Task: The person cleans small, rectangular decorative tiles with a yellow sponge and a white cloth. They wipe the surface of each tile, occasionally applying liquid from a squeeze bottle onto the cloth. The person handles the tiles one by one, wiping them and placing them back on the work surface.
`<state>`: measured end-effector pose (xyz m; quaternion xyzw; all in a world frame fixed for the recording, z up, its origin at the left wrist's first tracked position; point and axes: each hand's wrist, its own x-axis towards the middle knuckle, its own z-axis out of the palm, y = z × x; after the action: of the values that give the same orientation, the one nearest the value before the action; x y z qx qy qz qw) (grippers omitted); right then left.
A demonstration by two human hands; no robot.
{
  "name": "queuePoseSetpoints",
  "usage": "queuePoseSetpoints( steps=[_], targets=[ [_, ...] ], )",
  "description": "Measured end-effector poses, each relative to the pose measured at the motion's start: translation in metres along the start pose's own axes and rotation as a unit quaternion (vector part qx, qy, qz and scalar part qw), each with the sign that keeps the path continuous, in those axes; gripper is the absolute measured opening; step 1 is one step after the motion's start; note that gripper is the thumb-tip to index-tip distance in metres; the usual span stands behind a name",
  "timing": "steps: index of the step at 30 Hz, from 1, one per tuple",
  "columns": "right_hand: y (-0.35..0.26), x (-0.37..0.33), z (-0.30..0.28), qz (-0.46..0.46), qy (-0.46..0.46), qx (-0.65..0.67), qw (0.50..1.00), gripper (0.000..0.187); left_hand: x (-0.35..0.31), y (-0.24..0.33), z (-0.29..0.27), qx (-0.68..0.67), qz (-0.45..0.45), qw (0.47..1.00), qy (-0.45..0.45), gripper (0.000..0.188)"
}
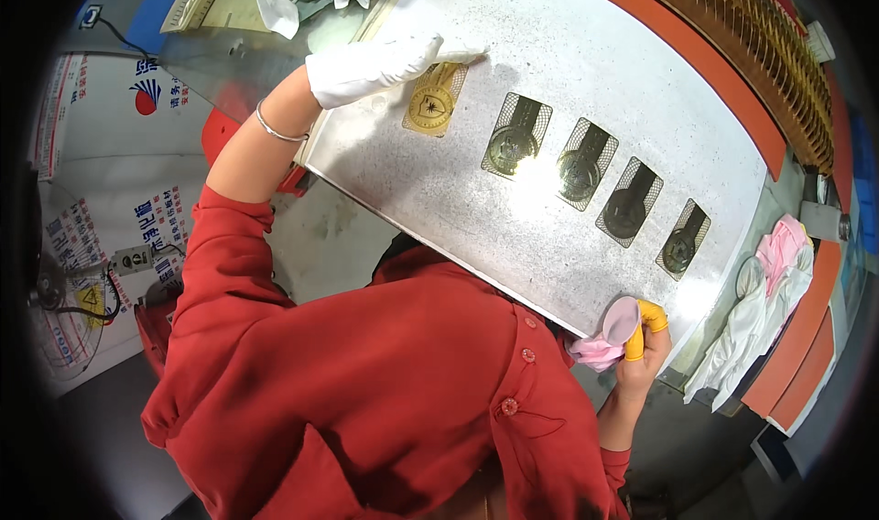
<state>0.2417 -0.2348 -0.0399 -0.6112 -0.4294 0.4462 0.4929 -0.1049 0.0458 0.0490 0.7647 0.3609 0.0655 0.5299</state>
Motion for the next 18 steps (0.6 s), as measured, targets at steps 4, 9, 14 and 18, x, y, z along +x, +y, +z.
queuePoseSetpoints(
  steps=[4,9,14,18],
  targets=[
    [-0.003,0.000,0.001,0.000,0.000,-0.001,1.000,0.026,0.004,-0.016,-0.009,0.034,0.037,0.999,0.014,0.051],
    [-0.003,0.000,0.000,0.004,-0.010,0.011,1.000,0.026,0.008,-0.010,-0.016,-0.079,0.012,0.996,-0.041,0.052],
    [0.000,0.000,0.000,-0.003,-0.009,0.014,1.000,0.026,0.015,-0.009,-0.001,-0.006,-0.002,1.000,-0.027,0.074],
    [-0.004,0.001,0.000,-0.006,-0.017,0.012,1.000,0.026,0.013,-0.014,0.003,0.047,0.036,0.998,-0.002,0.071]
  ],
)
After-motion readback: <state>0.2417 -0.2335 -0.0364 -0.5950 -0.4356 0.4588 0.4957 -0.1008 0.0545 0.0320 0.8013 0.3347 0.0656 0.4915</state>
